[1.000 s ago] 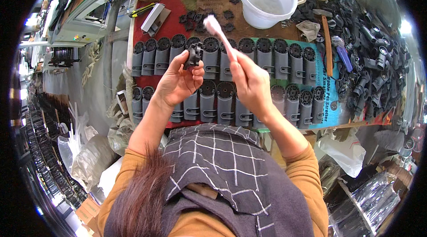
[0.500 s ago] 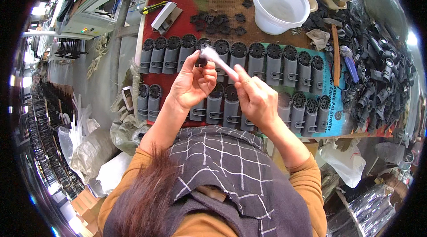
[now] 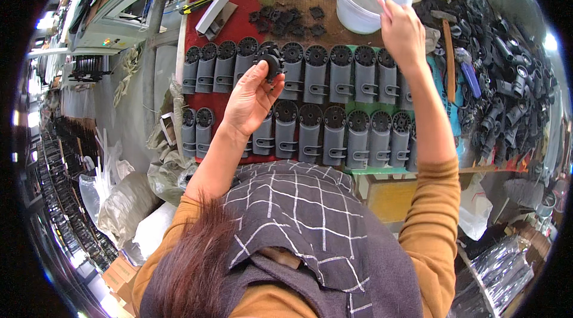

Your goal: The person repeatedly cleans small black plastic components using a toothbrush dipped in water from a white bucket. They place the cleaned parts into gray cylindrical holders arranged on a red tray. The person also handles larger gray plastic parts and places them into a white bag.

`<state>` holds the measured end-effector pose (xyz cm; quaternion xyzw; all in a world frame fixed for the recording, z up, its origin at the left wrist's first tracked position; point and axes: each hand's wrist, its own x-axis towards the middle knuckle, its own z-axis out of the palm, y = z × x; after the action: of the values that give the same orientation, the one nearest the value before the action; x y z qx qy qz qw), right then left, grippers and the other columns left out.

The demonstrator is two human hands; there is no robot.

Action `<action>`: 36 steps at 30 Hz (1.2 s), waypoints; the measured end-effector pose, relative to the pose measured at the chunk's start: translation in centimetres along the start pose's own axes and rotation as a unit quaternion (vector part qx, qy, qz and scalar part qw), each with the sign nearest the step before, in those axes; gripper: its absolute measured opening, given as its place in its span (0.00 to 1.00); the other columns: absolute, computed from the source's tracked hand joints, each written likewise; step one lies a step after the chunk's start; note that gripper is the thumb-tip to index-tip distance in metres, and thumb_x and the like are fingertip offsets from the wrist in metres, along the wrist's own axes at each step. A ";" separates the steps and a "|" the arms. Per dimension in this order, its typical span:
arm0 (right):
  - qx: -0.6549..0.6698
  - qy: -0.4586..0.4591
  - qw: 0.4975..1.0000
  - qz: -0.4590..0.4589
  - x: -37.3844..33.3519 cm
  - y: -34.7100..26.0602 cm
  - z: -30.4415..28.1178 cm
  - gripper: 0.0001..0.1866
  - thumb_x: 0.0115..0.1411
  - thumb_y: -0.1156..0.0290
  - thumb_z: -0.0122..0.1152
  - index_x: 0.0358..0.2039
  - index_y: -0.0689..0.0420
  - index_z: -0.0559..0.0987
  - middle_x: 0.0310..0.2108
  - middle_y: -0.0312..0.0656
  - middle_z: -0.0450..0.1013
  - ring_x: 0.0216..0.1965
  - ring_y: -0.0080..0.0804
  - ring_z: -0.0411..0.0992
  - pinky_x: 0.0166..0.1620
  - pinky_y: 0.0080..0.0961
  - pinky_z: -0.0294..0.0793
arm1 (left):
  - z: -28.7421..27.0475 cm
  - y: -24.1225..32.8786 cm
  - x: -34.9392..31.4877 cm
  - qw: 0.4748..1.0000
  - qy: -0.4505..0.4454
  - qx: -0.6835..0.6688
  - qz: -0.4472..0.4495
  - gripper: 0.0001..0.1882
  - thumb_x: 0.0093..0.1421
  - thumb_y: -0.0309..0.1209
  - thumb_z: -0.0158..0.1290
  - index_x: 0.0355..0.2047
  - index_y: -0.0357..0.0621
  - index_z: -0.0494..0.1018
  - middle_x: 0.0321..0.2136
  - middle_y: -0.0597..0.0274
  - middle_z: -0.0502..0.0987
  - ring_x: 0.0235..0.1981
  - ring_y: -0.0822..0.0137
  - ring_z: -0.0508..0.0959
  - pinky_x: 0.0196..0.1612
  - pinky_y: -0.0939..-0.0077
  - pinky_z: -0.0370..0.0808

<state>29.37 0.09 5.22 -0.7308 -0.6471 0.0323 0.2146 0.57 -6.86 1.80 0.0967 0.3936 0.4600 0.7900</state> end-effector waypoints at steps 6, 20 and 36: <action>0.255 -0.039 0.965 -0.058 -7.8 -4.0 0.2 0.12 0.55 0.67 0.65 0.37 0.59 0.80 0.30 0.41 0.75 0.35 0.35 0.72 0.42 0.31 0.71 | 0.6 -1.6 -0.2 0.991 -0.079 0.109 -0.018 0.09 0.62 0.31 0.54 0.41 0.42 0.76 0.36 0.66 0.79 0.38 0.74 0.78 0.43 0.79 0.77; 0.637 -0.048 0.677 0.365 -24.5 -0.7 1.5 0.08 0.60 0.73 0.60 0.39 0.62 0.77 0.33 0.32 0.73 0.35 0.14 0.69 0.40 0.14 0.69 | 2.2 -12.1 -2.0 0.939 -0.083 0.305 -0.138 0.13 0.60 0.30 0.57 0.45 0.41 0.75 0.38 0.66 0.79 0.38 0.75 0.78 0.40 0.80 0.77; 0.325 0.059 0.839 0.432 -29.1 11.4 5.2 0.13 0.57 0.66 0.62 0.35 0.63 0.79 0.30 0.43 0.73 0.30 0.33 0.71 0.38 0.29 0.71 | -0.8 -16.1 -2.2 0.946 0.007 0.305 -0.110 0.06 0.61 0.31 0.56 0.38 0.47 0.76 0.35 0.71 0.79 0.36 0.78 0.76 0.42 0.79 0.73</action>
<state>33.66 -27.19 -10.30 -0.8249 -0.2040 0.2872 0.4421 9.90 -17.79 -5.79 0.2863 0.5288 0.2291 0.7655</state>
